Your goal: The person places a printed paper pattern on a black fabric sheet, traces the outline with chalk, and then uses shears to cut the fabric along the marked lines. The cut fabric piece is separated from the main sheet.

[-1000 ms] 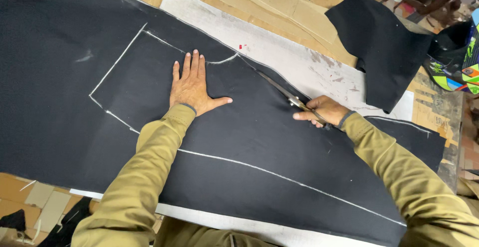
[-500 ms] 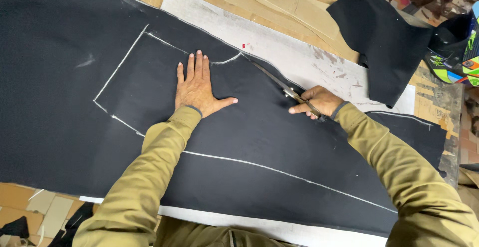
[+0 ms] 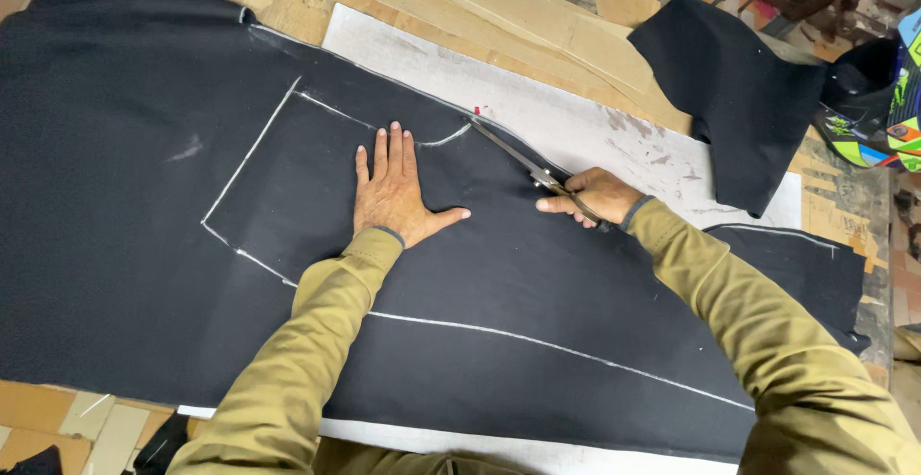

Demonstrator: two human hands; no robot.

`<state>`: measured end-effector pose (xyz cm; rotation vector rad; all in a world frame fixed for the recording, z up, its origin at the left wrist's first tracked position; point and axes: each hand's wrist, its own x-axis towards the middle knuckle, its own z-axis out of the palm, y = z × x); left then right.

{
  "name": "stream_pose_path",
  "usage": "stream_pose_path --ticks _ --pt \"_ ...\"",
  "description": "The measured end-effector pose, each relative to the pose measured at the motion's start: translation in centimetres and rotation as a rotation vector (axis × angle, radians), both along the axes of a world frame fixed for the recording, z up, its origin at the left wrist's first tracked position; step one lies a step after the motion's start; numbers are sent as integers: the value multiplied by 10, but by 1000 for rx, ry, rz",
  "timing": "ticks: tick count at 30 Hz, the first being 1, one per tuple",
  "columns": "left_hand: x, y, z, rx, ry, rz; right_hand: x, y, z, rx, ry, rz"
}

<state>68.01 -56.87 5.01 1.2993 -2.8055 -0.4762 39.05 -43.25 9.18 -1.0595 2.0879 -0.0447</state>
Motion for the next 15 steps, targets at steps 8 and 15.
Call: stream_pose_path --ticks 8,15 --pt "2 -5 -4 4 39 8 7 -8 -1 34 10 -33" --pt "3 -4 -1 27 15 9 26 -24 11 18 54 0"
